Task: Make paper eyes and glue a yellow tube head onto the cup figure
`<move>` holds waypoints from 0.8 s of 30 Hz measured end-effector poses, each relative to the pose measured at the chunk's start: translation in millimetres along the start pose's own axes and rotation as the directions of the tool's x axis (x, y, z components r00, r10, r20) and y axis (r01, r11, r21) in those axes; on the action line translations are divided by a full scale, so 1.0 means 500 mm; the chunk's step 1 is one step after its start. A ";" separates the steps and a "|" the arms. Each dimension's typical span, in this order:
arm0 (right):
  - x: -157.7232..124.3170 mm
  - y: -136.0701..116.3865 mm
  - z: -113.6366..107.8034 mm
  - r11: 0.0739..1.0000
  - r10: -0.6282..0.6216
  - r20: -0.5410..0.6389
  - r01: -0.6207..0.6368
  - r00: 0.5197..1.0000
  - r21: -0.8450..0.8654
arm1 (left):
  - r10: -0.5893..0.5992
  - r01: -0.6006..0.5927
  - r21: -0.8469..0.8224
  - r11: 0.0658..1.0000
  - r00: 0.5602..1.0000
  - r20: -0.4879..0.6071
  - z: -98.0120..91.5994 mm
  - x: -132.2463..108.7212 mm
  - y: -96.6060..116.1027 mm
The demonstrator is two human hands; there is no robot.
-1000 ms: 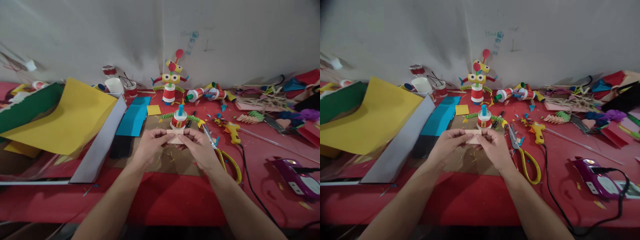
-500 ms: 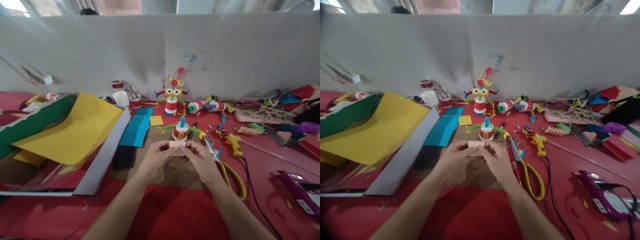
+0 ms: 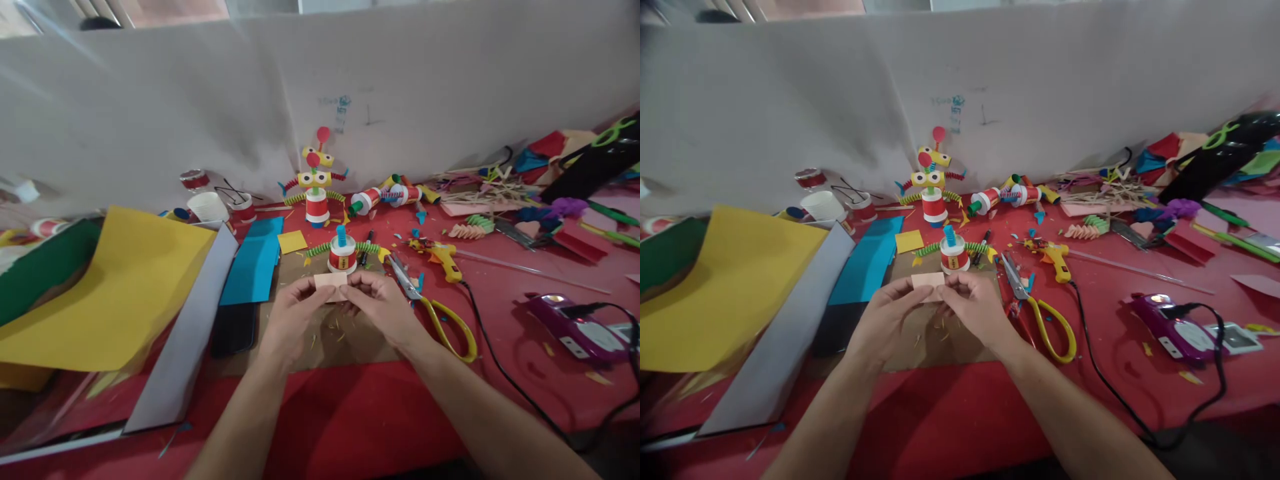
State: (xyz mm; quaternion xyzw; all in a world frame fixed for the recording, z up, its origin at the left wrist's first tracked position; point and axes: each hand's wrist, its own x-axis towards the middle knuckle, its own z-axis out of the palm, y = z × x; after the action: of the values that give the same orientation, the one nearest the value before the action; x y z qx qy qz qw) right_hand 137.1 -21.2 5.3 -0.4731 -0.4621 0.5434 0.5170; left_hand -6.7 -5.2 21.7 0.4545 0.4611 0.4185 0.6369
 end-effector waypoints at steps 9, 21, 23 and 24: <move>-0.004 0.004 -0.005 1.000 -0.012 0.035 0.012 0.999 0.009 | -0.022 0.023 -0.078 0.997 1.000 0.009 -0.003 0.008 -0.008; -0.007 0.004 0.005 0.999 -0.019 -0.049 0.018 0.999 -0.028 | 0.052 -0.054 -0.107 0.993 0.998 -0.021 -0.003 0.001 -0.004; -0.007 0.005 0.006 0.999 -0.024 -0.043 0.023 0.999 -0.035 | 0.054 -0.055 -0.098 0.994 0.998 -0.013 -0.005 0.001 -0.004; -0.008 0.005 0.006 0.999 -0.028 -0.040 0.027 0.999 -0.042 | 0.051 -0.052 -0.090 0.995 0.999 -0.006 -0.006 0.002 -0.004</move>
State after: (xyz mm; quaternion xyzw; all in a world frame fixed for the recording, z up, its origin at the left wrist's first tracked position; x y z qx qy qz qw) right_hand 133.8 -25.4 3.2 -0.4883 -0.4691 0.5168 0.5239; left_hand -9.0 -4.4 19.1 0.4361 0.4312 0.4561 0.6448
